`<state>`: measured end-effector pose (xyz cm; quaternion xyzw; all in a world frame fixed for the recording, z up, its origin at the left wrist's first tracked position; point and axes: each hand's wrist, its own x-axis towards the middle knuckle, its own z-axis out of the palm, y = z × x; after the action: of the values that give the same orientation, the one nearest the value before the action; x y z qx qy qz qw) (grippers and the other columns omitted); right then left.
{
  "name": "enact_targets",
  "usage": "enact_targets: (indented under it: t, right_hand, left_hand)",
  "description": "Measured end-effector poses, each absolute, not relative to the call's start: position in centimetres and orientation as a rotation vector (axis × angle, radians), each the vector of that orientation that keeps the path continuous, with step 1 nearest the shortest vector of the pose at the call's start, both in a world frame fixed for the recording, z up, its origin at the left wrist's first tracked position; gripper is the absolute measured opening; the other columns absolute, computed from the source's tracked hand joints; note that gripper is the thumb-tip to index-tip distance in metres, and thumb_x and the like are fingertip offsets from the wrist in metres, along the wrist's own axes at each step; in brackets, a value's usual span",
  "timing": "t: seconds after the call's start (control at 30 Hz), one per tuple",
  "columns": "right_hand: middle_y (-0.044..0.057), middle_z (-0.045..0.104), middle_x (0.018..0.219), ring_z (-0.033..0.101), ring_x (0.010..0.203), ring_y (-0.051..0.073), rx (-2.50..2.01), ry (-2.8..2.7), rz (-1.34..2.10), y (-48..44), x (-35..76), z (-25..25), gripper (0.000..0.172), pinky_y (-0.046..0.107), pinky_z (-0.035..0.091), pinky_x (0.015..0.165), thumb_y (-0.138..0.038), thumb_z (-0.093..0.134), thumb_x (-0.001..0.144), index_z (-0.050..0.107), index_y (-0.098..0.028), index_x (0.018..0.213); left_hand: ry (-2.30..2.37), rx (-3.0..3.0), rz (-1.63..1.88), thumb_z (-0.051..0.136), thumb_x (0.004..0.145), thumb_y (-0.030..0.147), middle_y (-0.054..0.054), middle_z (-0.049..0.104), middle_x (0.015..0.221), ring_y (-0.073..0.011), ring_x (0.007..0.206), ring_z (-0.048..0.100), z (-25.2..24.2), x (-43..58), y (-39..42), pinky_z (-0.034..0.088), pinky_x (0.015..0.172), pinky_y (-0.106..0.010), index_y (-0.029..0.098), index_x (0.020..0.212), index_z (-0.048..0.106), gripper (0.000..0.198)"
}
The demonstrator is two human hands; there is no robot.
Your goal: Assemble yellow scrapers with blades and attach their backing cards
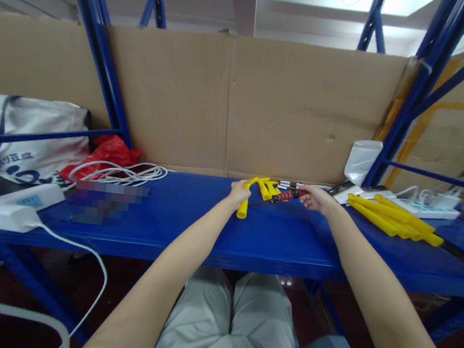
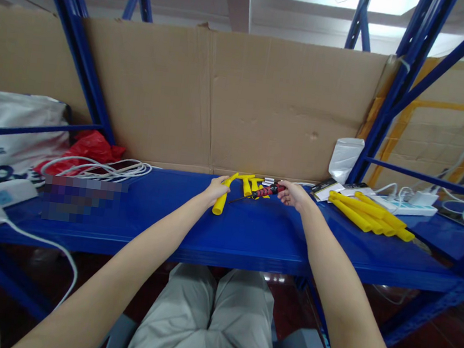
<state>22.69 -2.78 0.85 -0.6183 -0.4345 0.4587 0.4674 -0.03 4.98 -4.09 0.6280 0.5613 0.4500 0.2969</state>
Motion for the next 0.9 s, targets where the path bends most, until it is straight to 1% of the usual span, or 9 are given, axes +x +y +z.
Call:
enact_targets:
  t: [0.13, 0.2, 0.27, 0.37, 0.47, 0.63, 0.77, 0.9]
  right_hand:
    - [-0.002, 0.049, 0.041, 0.04, 0.032, 0.007, -1.649, -1.144, 1.158, -2.5, 22.9, 0.3, 0.021, 0.017, 0.026, 0.035, -0.028, 0.045, 0.088, 0.048, -0.017, 0.07]
    - [-0.002, 0.049, 0.041, 0.038, 0.032, 0.007, -1.702, -1.179, 1.15, -2.5, 22.9, 0.0, 0.022, 0.017, 0.026, 0.034, -0.029, 0.048, 0.087, 0.048, -0.016, 0.069]
    - [-0.002, 0.047, 0.041, 0.035, 0.032, 0.006, -1.751, -1.216, 1.133, -2.5, 22.8, -0.2, 0.025, 0.016, 0.025, 0.034, -0.031, 0.051, 0.085, 0.048, -0.016, 0.066]
    - [-0.003, 0.042, 0.039, 0.032, 0.031, 0.005, -1.853, -1.279, 1.074, -2.4, 22.7, -0.3, 0.03, 0.016, 0.02, 0.032, -0.033, 0.05, 0.085, 0.046, -0.016, 0.061]
    - [-0.003, 0.04, 0.037, 0.031, 0.03, 0.005, -1.959, -1.342, 0.986, -2.3, 22.7, -0.4, 0.029, 0.017, 0.021, 0.032, -0.03, 0.05, 0.083, 0.047, -0.016, 0.058]
    - [-0.003, 0.041, 0.037, 0.033, 0.03, 0.007, -2.072, -1.404, 0.856, -2.4, 22.6, -0.4, 0.023, 0.019, 0.022, 0.032, -0.024, 0.05, 0.078, 0.049, -0.016, 0.056]
    - [-0.002, 0.042, 0.037, 0.034, 0.03, 0.007, -2.067, -1.413, 0.87, -2.6, 22.6, -0.4, 0.021, 0.018, 0.022, 0.032, -0.022, 0.048, 0.077, 0.049, -0.016, 0.058]
    - [-0.002, 0.041, 0.036, 0.034, 0.03, 0.007, -2.096, -1.355, 0.878, -2.5, 22.8, -0.4, 0.02, 0.019, 0.021, 0.031, -0.021, 0.048, 0.077, 0.049, -0.016, 0.058]
  left_hand:
    - [1.525, 1.617, 1.195, 0.061, 0.065, 0.001, -0.01, 0.052, 0.121, -0.0188, 0.096, 0.058, -4.0, 0.3, 4.1, 0.049, 0.077, -0.025, 0.018, 0.118, 0.058, 0.056]
    - [1.555, 1.586, 1.216, 0.061, 0.064, -0.001, -0.011, 0.048, 0.124, -0.0188, 0.097, 0.058, -3.9, 0.4, 3.6, 0.048, 0.078, -0.023, 0.016, 0.114, 0.06, 0.053]
    - [1.573, 1.57, 1.211, 0.061, 0.064, -0.001, -0.011, 0.047, 0.124, -0.0188, 0.098, 0.057, -3.9, 0.5, 3.3, 0.047, 0.078, -0.023, 0.016, 0.11, 0.06, 0.05]
    - [1.577, 1.575, 1.178, 0.063, 0.065, 0.002, -0.012, 0.046, 0.124, -0.0198, 0.099, 0.057, -3.9, 0.6, 3.2, 0.047, 0.078, -0.024, 0.016, 0.107, 0.06, 0.045]
    - [1.58, 1.585, 1.157, 0.064, 0.066, 0.006, -0.014, 0.047, 0.124, -0.0213, 0.1, 0.057, -4.1, 0.6, 3.4, 0.047, 0.078, -0.026, 0.015, 0.109, 0.058, 0.044]
    - [1.574, 1.598, 1.132, 0.065, 0.068, 0.009, -0.015, 0.049, 0.125, -0.0222, 0.103, 0.057, -4.1, 0.4, 3.6, 0.046, 0.081, -0.026, 0.014, 0.116, 0.053, 0.049]
    - [1.55, 1.585, 1.155, 0.065, 0.069, 0.008, -0.018, 0.048, 0.127, -0.0233, 0.106, 0.057, -4.0, 0.1, 3.8, 0.047, 0.08, -0.026, 0.011, 0.121, 0.05, 0.054]
    - [1.534, 1.592, 1.179, 0.066, 0.067, 0.008, -0.016, 0.053, 0.123, -0.0221, 0.103, 0.058, -4.5, -0.2, 4.6, 0.047, 0.079, -0.025, 0.012, 0.121, 0.05, 0.056]
